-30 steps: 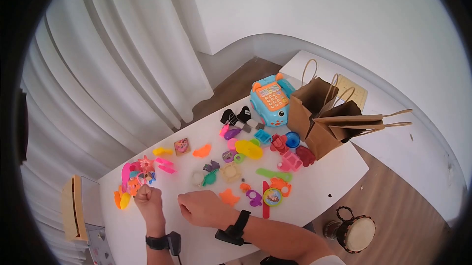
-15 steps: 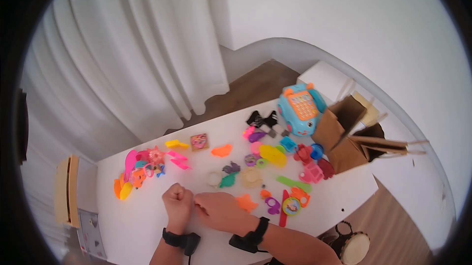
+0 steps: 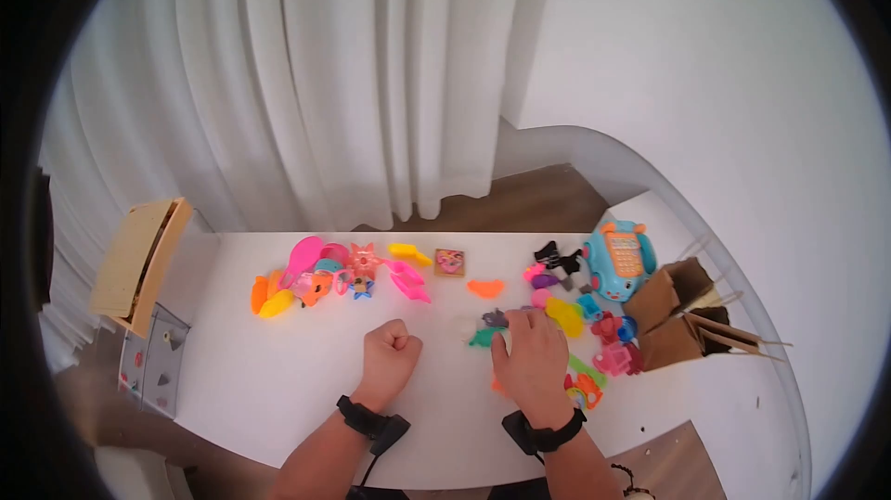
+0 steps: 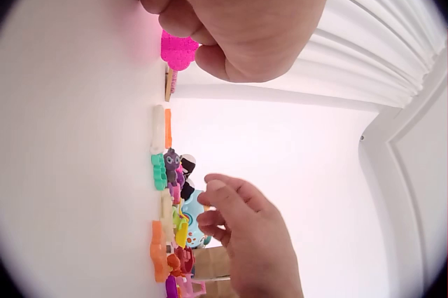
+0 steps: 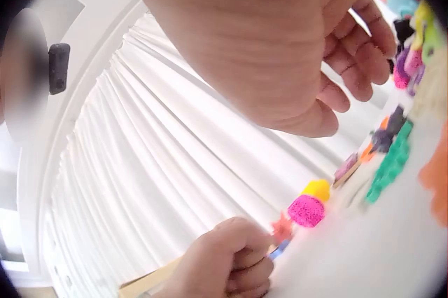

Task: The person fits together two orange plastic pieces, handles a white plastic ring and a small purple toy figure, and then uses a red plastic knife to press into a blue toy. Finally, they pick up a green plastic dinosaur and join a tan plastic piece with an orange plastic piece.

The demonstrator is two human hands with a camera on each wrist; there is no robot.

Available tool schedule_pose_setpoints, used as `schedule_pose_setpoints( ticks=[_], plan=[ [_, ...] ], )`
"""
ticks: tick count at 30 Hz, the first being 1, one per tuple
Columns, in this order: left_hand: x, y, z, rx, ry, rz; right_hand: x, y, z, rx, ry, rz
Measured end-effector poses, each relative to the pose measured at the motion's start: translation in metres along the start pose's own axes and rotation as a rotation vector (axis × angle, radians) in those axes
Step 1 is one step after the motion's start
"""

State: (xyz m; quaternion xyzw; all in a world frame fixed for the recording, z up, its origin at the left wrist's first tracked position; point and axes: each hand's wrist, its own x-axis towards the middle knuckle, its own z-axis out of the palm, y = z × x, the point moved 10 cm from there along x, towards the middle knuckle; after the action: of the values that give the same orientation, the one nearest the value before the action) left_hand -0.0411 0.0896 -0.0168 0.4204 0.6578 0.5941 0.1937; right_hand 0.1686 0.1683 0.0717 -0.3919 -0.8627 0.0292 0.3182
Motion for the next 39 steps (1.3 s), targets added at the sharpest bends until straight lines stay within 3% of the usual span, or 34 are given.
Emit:
schedule_pose_setpoints(
  ticks=[2,6,11,16,23,25,26,28,29,32,36,39],
  plan=[
    [0.0,-0.005,-0.002,0.018,0.024,-0.035,-0.008,0.016,-0.005,-0.2,-0.045,0.075],
    [0.002,-0.006,-0.003,-0.016,0.032,-0.005,-0.021,0.021,0.011,-0.273,-0.193,0.102],
    [0.002,-0.003,-0.003,-0.023,0.028,0.027,-0.023,0.032,0.03,-0.381,-0.144,0.061],
    [0.004,0.0,-0.002,0.028,0.017,0.072,-0.023,0.025,0.032,-0.541,-0.203,0.02],
    [0.003,0.001,-0.001,0.017,-0.022,0.014,-0.012,0.043,0.011,-0.48,-0.16,0.082],
    [0.0,0.005,0.012,-0.098,-0.163,0.013,-0.013,0.045,0.004,0.256,-0.066,0.285],
    [-0.003,0.008,0.013,-0.09,-0.159,0.001,-0.012,0.034,0.009,0.265,-0.079,0.286],
    [-0.01,0.015,0.035,-0.451,-0.328,-0.151,-0.012,0.006,0.056,1.204,-0.219,0.473],
    [-0.01,0.02,0.033,-0.432,-0.314,-0.155,-0.009,-0.001,0.061,0.961,-0.186,0.323],
    [-0.009,0.021,0.025,-0.555,-0.32,-0.184,-0.001,-0.04,0.055,0.924,-0.235,0.314],
    [-0.008,0.004,0.021,-0.618,-0.343,-0.327,-0.002,-0.046,0.066,1.011,-0.253,0.289],
    [-0.009,0.005,0.023,-0.623,-0.358,-0.376,-0.012,-0.038,0.071,1.15,-0.325,0.388]
  ],
)
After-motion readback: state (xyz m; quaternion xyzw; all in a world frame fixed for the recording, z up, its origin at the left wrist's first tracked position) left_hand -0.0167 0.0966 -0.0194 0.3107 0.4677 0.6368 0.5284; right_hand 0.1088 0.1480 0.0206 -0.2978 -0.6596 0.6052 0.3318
